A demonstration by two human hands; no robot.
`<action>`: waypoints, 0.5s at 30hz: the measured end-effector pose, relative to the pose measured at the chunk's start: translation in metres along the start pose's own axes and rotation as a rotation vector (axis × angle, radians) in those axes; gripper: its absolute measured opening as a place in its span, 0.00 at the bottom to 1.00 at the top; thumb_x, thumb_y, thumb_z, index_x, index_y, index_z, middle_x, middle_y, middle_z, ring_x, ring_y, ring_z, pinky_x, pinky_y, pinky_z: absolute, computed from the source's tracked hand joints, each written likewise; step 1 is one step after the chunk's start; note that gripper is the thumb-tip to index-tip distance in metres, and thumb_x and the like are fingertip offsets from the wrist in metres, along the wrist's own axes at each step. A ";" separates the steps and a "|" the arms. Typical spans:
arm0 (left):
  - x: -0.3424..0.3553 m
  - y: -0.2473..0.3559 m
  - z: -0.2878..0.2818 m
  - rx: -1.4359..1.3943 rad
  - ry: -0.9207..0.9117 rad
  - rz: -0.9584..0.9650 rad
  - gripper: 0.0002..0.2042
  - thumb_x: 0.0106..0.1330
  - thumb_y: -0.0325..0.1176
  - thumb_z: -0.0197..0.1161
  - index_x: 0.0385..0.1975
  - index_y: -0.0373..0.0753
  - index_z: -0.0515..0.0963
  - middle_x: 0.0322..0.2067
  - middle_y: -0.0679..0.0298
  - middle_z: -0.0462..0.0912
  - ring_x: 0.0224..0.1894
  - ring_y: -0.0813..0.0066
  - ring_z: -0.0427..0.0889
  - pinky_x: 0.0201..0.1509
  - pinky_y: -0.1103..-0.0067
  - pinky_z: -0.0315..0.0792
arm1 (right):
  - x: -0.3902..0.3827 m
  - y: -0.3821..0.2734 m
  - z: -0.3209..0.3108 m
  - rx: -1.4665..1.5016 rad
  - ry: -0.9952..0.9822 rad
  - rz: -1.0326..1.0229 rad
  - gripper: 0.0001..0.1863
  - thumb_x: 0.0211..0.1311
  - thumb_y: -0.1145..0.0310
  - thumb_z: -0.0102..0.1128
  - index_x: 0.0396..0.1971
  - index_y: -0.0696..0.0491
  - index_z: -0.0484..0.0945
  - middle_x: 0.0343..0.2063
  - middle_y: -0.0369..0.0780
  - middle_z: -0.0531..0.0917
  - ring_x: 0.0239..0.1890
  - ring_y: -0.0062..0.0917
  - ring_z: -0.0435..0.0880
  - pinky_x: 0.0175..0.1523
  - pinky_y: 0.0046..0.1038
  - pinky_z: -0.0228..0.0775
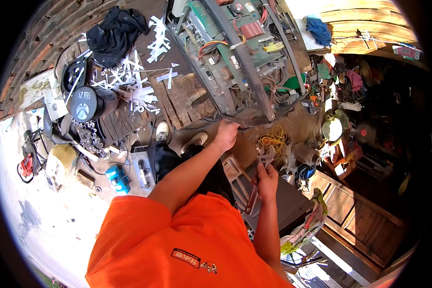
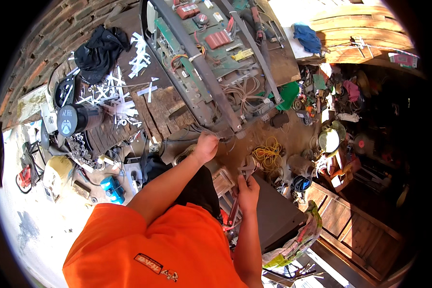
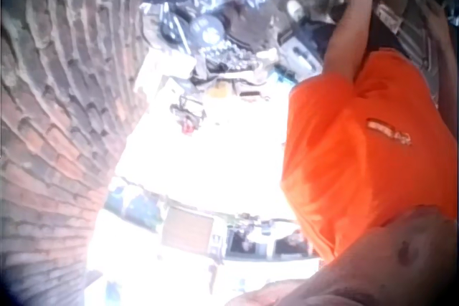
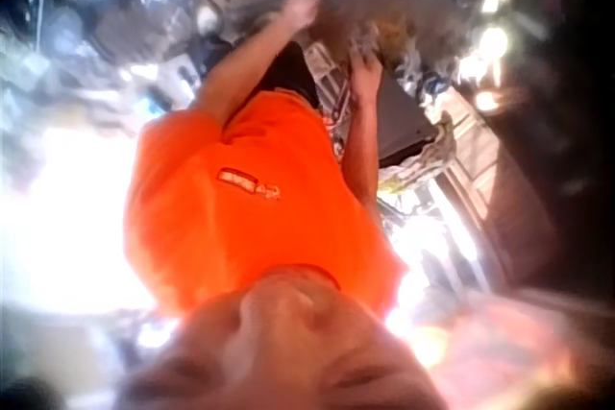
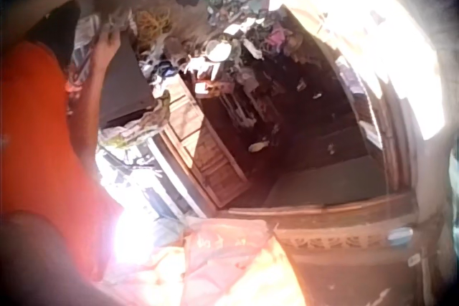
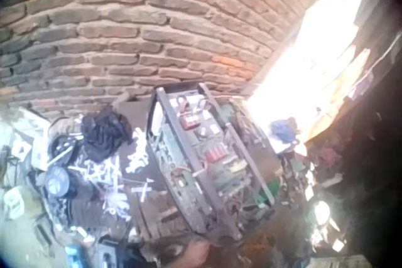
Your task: The person works on a cluttered workbench in a workshop, handling various tools and electrical components. They use a wrench to tighten connections on a metal frame and manipulate wires and cables. The person also moves a green bucket and organizes tools on the bench.
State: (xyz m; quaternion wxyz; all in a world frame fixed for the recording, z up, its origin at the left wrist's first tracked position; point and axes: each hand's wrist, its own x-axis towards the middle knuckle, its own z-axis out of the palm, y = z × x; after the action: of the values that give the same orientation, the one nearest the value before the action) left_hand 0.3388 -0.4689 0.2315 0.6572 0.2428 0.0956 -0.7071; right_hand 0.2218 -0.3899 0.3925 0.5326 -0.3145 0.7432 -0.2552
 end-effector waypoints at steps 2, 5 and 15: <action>0.000 -0.011 0.006 -0.006 0.066 0.094 0.09 0.56 0.18 0.54 0.35 0.32 0.79 0.37 0.64 0.81 0.39 0.75 0.79 0.44 0.78 0.70 | 0.008 0.002 -0.011 -0.020 -0.015 0.002 0.10 0.66 0.68 0.49 0.25 0.54 0.66 0.18 0.34 0.68 0.13 0.17 0.65 0.16 0.22 0.57; -0.009 -0.008 0.027 0.071 0.216 0.121 0.07 0.56 0.18 0.55 0.32 0.32 0.79 0.34 0.65 0.82 0.35 0.76 0.78 0.41 0.78 0.70 | 0.027 0.000 -0.025 -0.085 -0.088 -0.003 0.09 0.66 0.68 0.49 0.25 0.53 0.66 0.17 0.33 0.67 0.13 0.16 0.65 0.16 0.22 0.56; -0.012 0.000 0.057 0.301 0.510 0.326 0.10 0.58 0.34 0.65 0.26 0.31 0.79 0.26 0.62 0.81 0.27 0.78 0.77 0.35 0.82 0.69 | 0.114 -0.027 -0.062 -0.185 -0.479 -0.037 0.11 0.67 0.67 0.49 0.25 0.52 0.64 0.14 0.30 0.64 0.12 0.13 0.63 0.16 0.19 0.53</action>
State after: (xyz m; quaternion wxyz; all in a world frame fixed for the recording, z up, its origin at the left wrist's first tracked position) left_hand 0.3265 -0.4841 0.2867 0.6732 0.5185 0.1113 -0.5153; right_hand 0.1414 -0.4899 0.3582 0.6575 -0.4270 0.6102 -0.1141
